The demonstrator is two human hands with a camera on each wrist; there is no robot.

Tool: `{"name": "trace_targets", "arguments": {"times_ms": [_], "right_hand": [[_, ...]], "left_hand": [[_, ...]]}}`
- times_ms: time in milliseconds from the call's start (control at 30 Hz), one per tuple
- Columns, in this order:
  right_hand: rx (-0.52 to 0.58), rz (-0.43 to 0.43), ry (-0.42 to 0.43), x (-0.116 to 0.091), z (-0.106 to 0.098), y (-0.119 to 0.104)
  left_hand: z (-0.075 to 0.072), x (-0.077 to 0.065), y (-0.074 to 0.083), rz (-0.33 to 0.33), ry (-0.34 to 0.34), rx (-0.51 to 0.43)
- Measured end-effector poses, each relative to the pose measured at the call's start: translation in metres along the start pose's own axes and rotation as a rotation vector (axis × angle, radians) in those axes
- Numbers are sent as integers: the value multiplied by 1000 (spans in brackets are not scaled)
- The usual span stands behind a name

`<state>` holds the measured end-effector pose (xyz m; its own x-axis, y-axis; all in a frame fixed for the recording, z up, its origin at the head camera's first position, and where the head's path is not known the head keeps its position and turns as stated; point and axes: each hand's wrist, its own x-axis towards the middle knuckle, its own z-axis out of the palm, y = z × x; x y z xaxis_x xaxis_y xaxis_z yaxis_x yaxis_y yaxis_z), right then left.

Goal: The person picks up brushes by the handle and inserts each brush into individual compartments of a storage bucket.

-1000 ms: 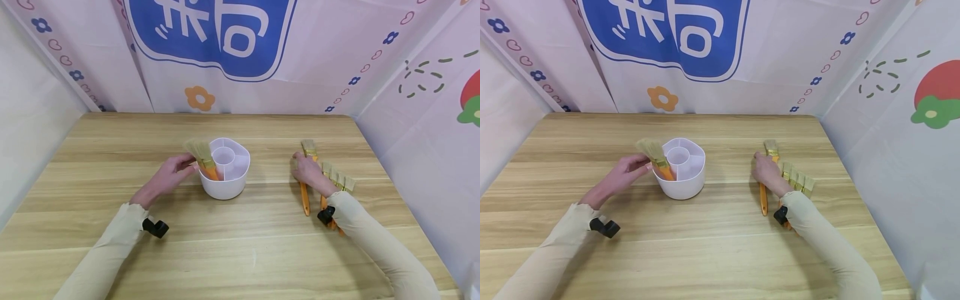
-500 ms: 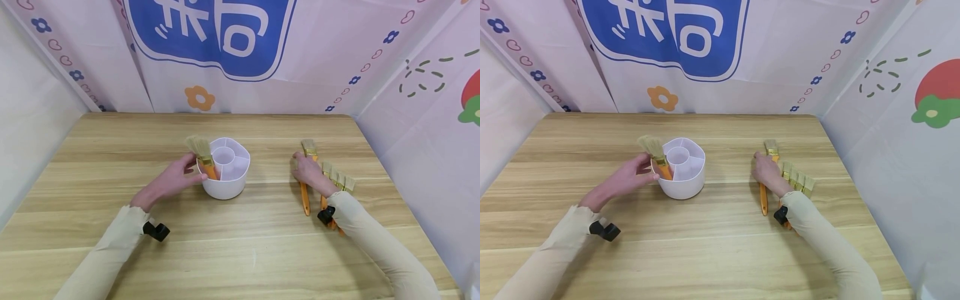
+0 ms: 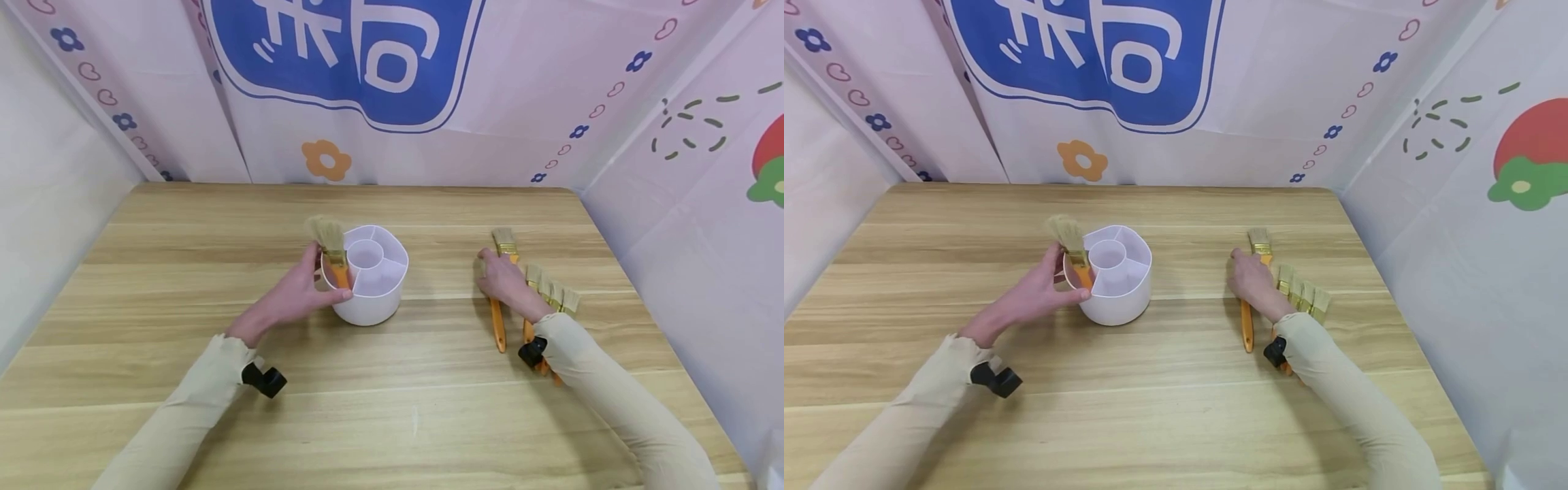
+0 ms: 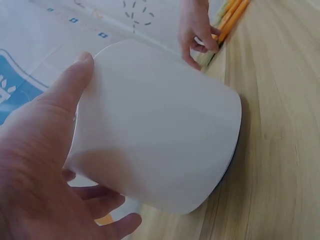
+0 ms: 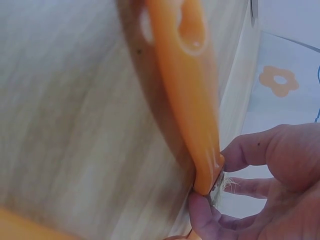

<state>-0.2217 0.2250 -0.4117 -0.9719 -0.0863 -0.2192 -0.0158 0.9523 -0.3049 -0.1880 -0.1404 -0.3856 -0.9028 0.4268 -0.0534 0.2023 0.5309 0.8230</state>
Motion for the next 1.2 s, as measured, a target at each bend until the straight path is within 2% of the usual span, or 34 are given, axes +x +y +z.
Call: {"name": "trace_targets", "arguments": {"times_ms": [233,567,767,1033,1200], "right_hand": [[-3,-5,15,1,-1,-1],[-22,0,10,2,-2,-2],[-14,1,10,3,-5,-4],[22,-80,67,3,-7,-12],[61,-105,75,2,-11,-21]], "left_hand": [[-5,0,-2,5,-30,-42],[0,1,-4,52,-10,-53],[-1,1,-2,32,-1,-45],[-1,1,0,12,-9,-69],[0,0,-1,9,-12,-75]]}}
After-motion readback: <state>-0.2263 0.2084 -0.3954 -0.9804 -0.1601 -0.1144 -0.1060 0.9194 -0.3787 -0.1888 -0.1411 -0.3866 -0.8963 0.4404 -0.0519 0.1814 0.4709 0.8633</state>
